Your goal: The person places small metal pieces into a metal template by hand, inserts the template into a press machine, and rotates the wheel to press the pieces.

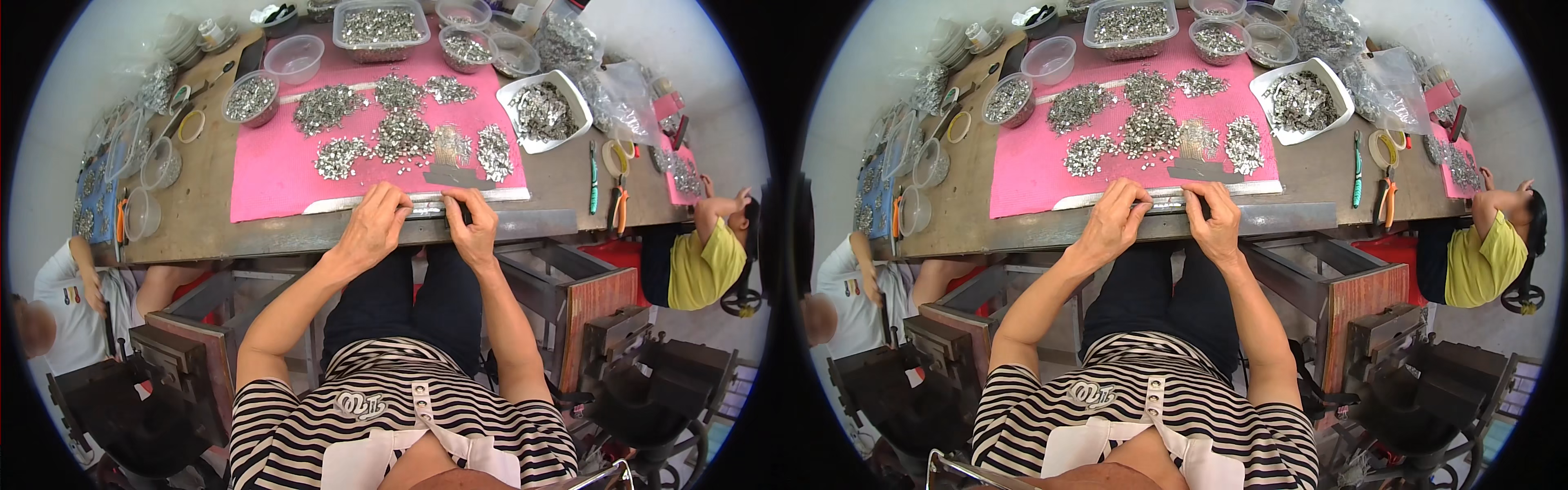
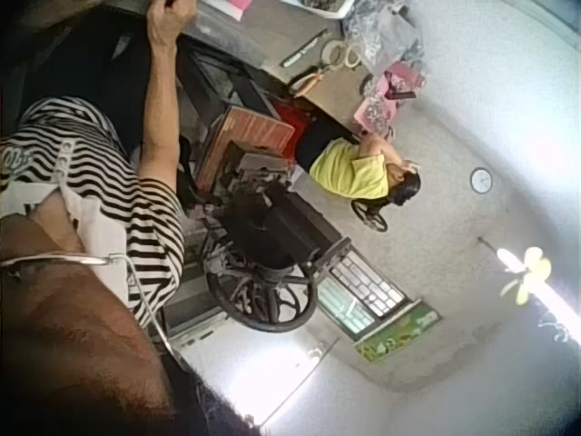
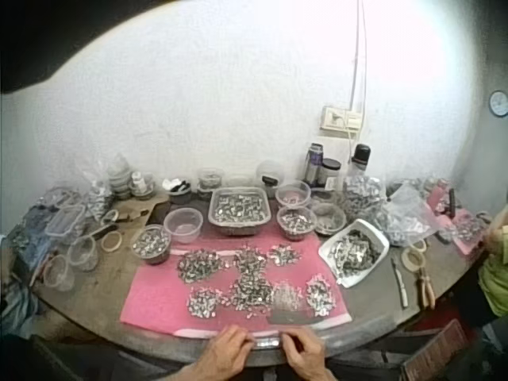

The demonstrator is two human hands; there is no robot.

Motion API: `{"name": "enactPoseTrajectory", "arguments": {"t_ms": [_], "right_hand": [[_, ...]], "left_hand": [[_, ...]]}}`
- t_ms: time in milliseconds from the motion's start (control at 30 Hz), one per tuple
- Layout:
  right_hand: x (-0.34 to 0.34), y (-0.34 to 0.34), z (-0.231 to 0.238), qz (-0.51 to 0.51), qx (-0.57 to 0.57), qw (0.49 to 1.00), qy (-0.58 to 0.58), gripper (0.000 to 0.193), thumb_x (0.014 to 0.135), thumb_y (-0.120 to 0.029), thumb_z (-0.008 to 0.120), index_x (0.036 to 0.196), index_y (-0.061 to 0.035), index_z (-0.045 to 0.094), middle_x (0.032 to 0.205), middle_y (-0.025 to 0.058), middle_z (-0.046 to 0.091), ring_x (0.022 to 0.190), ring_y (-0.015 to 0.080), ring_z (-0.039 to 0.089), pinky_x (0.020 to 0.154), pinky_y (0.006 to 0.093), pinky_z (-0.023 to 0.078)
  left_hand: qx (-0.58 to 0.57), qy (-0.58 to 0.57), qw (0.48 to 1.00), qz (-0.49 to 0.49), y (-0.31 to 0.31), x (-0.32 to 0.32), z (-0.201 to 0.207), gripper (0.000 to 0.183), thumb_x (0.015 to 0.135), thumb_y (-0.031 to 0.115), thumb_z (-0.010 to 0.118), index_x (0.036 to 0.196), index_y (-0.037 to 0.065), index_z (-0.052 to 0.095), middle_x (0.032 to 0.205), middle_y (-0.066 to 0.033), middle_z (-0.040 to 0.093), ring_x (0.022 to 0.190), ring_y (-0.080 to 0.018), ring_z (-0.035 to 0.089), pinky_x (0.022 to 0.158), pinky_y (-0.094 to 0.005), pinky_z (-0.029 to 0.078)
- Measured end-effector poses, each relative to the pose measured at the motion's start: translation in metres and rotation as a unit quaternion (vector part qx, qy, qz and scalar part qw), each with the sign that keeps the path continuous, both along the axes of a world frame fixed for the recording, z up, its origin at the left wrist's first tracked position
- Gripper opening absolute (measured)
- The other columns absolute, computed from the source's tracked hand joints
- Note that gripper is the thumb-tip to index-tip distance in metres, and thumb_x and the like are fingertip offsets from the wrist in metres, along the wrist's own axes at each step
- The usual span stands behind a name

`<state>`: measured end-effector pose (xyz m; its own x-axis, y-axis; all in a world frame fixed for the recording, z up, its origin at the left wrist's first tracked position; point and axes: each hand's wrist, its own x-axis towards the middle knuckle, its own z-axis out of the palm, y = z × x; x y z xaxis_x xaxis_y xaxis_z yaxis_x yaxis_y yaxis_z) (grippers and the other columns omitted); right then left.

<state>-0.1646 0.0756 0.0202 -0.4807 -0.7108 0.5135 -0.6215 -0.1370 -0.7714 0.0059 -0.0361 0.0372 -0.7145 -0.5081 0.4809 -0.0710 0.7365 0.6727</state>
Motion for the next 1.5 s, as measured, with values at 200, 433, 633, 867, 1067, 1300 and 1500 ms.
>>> {"name": "enactPoseTrajectory", "arguments": {"t_ms": [200, 433, 633, 867, 1067, 1300, 1500], "right_hand": [[0.004, -0.005, 0.000, 0.000, -0.014, 1.000, 0.014, 0.012, 0.087, 0.004, 0.069, 0.098, -0.0006, 0.070, 0.084, 0.0119, 0.067, 0.077, 0.0283, 0.063, 0.073, 0.0367, 0.049], [-0.003, 0.002, -0.005, -0.009, -0.005, 1.000, -0.005, 0.009, 0.091, -0.003, 0.069, 0.100, -0.0014, 0.071, 0.087, 0.0096, 0.067, 0.078, 0.0195, 0.066, 0.071, 0.0315, 0.051], [-0.028, 0.031, 0.015, 0.139, 0.156, 0.976, 0.064, 0.053, 0.081, -0.021, 0.081, 0.126, -0.0011, 0.061, 0.112, 0.0152, 0.061, 0.108, 0.0319, 0.060, 0.095, 0.0413, 0.047], [-0.039, 0.036, 0.004, 0.164, 0.156, 0.974, 0.024, 0.053, 0.077, -0.013, 0.084, 0.122, 0.0013, 0.063, 0.111, 0.0158, 0.061, 0.107, 0.0335, 0.061, 0.093, 0.0424, 0.050], [-0.041, 0.063, 0.032, 0.181, 0.094, 0.977, -0.068, 0.052, 0.073, -0.014, 0.087, 0.116, 0.0025, 0.063, 0.105, 0.0127, 0.064, 0.095, 0.0261, 0.066, 0.086, 0.0354, 0.055], [-0.051, 0.257, 0.086, -0.123, 0.107, 0.986, -0.037, 0.041, 0.075, -0.011, 0.085, 0.107, -0.0013, 0.061, 0.099, 0.0087, 0.061, 0.095, 0.0213, 0.064, 0.084, 0.0333, 0.054], [-0.027, 0.412, 0.081, -0.423, 0.102, 0.899, -0.045, 0.040, 0.071, -0.011, 0.088, 0.097, -0.0023, 0.059, 0.094, 0.0069, 0.059, 0.080, 0.0168, 0.061, 0.075, 0.0303, 0.051]], "left_hand": [[-0.063, -0.006, 0.998, 0.030, 0.005, 0.004, -0.001, 0.016, 0.084, -0.002, 0.070, 0.098, 0.000, 0.062, 0.094, -0.0131, 0.060, 0.088, -0.0332, 0.061, 0.077, -0.0423, 0.050], [-0.182, -0.005, 0.982, 0.056, 0.008, 0.006, -0.010, 0.019, 0.081, 0.011, 0.078, 0.099, 0.008, 0.073, 0.103, -0.0079, 0.068, 0.097, -0.0311, 0.062, 0.089, -0.0453, 0.049], [-0.127, -0.067, 0.983, 0.119, -0.002, 0.048, -0.007, 0.056, 0.080, 0.024, 0.084, 0.130, 0.009, 0.063, 0.115, -0.0113, 0.062, 0.112, -0.0322, 0.054, 0.102, -0.0472, 0.036], [-0.101, -0.074, 0.985, 0.117, -0.013, 0.055, -0.026, 0.036, 0.080, 0.015, 0.082, 0.113, 0.009, 0.069, 0.111, -0.0093, 0.060, 0.107, -0.0294, 0.054, 0.099, -0.0426, 0.034], [0.002, -0.015, 0.999, 0.049, -0.004, 0.038, -0.012, 0.030, 0.080, 0.008, 0.077, 0.109, 0.005, 0.068, 0.104, -0.0113, 0.064, 0.103, -0.0302, 0.055, 0.096, -0.0417, 0.039], [0.121, 0.023, 0.959, -0.254, 0.095, -0.125, 0.024, 0.026, 0.086, 0.005, 0.073, 0.111, 0.003, 0.068, 0.103, -0.0124, 0.066, 0.096, -0.0271, 0.064, 0.086, -0.0359, 0.050], [0.270, -0.029, 0.827, -0.492, 0.253, -0.269, 0.008, 0.041, 0.093, 0.004, 0.065, 0.134, 0.001, 0.059, 0.110, -0.0059, 0.065, 0.101, -0.0137, 0.061, 0.090, -0.0291, 0.049]]}}
